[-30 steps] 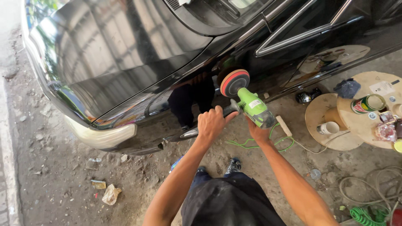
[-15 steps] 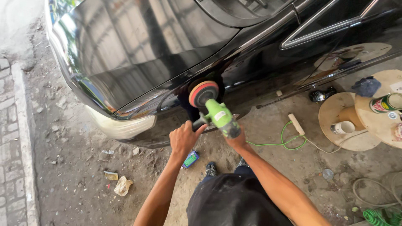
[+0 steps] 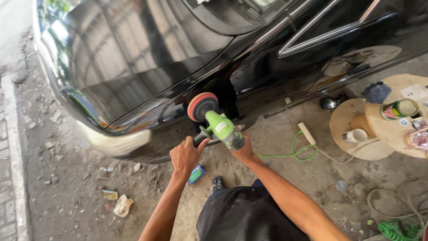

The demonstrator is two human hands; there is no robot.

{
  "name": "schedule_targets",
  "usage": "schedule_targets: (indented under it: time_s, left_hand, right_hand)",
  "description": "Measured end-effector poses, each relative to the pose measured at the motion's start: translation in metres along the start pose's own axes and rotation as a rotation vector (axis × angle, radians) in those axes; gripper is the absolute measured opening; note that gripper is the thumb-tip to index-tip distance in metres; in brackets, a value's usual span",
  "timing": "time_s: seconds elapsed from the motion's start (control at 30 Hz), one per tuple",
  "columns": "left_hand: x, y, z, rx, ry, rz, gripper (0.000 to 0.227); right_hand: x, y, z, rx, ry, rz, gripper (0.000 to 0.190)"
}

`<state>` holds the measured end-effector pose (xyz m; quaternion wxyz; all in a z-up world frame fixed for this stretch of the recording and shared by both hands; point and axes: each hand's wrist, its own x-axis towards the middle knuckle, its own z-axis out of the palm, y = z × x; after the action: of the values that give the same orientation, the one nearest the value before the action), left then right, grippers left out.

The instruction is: The person applies a substance from a can to a car's surface and uses a power polisher to buff the black paint on various parts of the vehicle including the roof and body panels.

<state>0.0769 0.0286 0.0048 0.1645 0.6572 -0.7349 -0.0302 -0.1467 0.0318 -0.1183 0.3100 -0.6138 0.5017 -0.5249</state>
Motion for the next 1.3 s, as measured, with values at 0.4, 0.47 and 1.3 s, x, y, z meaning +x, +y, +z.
schedule_targets:
  time_s: [0.4, 0.47, 1.3]
  left_hand:
    - [0.068, 0.195, 0.044, -0.085, 0.009, 0.168, 0.070]
    - [0.073, 0.219, 0.051, -0.099, 0.035, 0.200, 0.070]
    - [0.061, 0.192, 0.042, -0.087, 0.021, 0.144, 0.069]
  right_hand:
    - [0.044, 0.027, -0.199, -0.516, 0.065, -0.354, 0.022]
    - [0.048, 0.019, -0.221, -0.299, 0.116, -0.259, 0.016]
    - [0.040, 0.028, -0.192, -0.615, 0.086, -0.327, 0.021]
